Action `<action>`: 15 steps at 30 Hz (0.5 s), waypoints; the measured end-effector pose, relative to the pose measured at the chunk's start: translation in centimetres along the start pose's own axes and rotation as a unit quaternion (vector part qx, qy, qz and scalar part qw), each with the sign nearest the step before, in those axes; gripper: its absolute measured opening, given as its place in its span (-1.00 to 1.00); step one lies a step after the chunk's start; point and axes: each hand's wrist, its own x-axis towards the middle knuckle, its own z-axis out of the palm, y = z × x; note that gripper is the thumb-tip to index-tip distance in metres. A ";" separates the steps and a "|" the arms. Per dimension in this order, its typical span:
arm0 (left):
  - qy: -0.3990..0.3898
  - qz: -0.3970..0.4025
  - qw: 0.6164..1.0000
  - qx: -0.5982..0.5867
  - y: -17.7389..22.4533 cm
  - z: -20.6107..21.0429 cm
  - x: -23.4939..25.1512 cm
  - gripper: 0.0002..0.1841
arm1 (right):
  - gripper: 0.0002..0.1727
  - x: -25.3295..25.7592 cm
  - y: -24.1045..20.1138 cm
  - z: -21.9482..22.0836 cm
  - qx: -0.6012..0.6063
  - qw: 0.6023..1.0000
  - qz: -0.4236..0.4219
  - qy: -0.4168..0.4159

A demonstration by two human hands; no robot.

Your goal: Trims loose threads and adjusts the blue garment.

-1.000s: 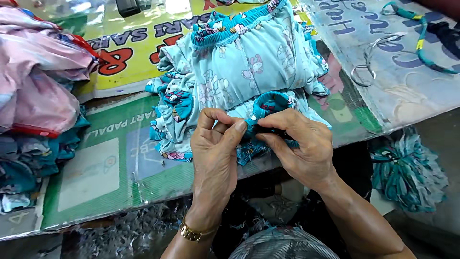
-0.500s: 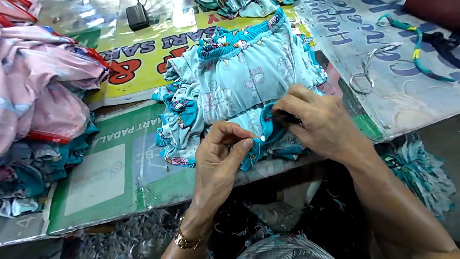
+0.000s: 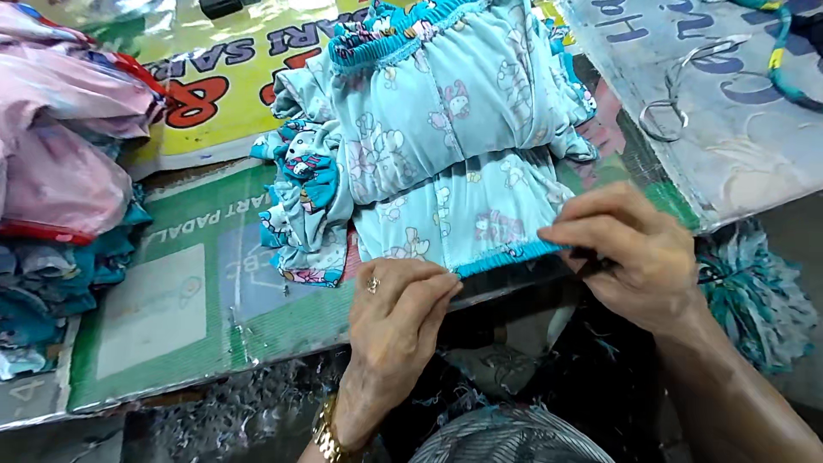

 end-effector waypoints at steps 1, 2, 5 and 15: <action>0.002 0.016 0.999 0.039 -0.1 0.2 -0.5 -0.94 | -0.87 -1.2 0.2 0.2 -0.025 1.000 -0.006 -0.010; -0.001 0.030 0.996 0.078 -0.2 0.4 -0.9 -0.93 | -0.84 -2.3 0.4 0.5 -0.047 0.999 -0.009 -0.023; -0.010 0.031 0.990 0.140 -0.3 1.1 -1.9 -0.92 | -0.78 -4.6 1.0 1.9 -0.071 0.997 -0.007 -0.029; 0.032 -0.052 0.995 0.081 1.6 1.8 -4.1 -0.79 | -0.80 -5.1 1.0 2.4 -0.076 0.997 -0.010 -0.010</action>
